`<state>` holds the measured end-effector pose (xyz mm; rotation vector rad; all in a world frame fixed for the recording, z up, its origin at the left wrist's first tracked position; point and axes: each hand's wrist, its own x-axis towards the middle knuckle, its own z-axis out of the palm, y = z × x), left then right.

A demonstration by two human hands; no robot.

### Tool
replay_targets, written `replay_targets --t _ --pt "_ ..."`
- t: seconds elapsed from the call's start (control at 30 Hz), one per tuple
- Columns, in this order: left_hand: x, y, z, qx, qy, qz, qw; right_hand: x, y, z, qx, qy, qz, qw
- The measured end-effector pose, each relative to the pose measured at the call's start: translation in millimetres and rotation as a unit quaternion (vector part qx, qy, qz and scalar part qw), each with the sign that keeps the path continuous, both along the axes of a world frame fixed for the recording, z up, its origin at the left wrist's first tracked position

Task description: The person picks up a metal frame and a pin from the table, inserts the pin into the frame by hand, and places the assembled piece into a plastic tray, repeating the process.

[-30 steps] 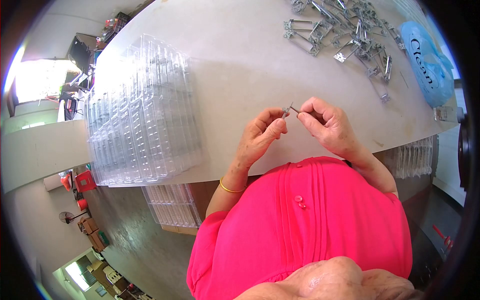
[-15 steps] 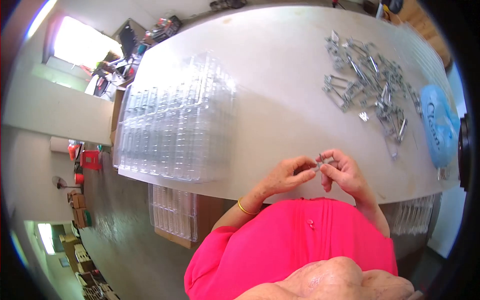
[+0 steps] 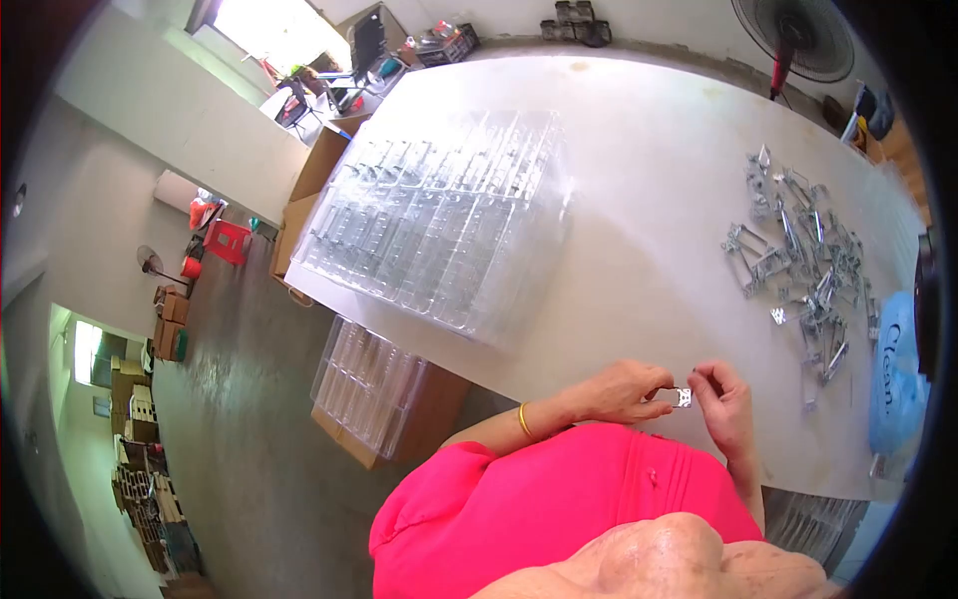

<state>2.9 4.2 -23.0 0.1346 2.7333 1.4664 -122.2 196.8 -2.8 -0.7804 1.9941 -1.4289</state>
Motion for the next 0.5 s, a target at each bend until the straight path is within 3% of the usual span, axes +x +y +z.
replay_targets --t 0.1,0.17,0.23,0.27,0.33,0.5 --pt "3.5 5.5 -2.1 0.066 -0.042 0.002 0.997 -4.9 -2.6 17.5 0.011 -0.033 -0.081 0.996" --pt "2.5 7.1 -16.1 0.241 -0.023 0.044 0.969 -5.7 -3.8 24.0 -0.091 -0.07 -0.101 0.988" --pt "0.4 -8.8 14.0 0.396 -0.17 0.077 0.899 -4.8 -2.5 24.9 -0.147 -0.069 -0.107 0.981" --pt "0.6 -11.2 11.6 0.405 -0.183 0.066 0.894 -3.0 -1.1 25.9 -0.135 -0.074 -0.122 0.981" --pt "0.4 -13.1 7.5 0.575 -0.128 0.084 0.804 0.6 -1.4 27.9 -0.186 -0.078 -0.102 0.974" --pt "-3.6 -12.4 8.2 0.611 -0.126 0.058 0.779 7.2 -8.6 25.6 -0.224 -0.067 -0.104 0.967"
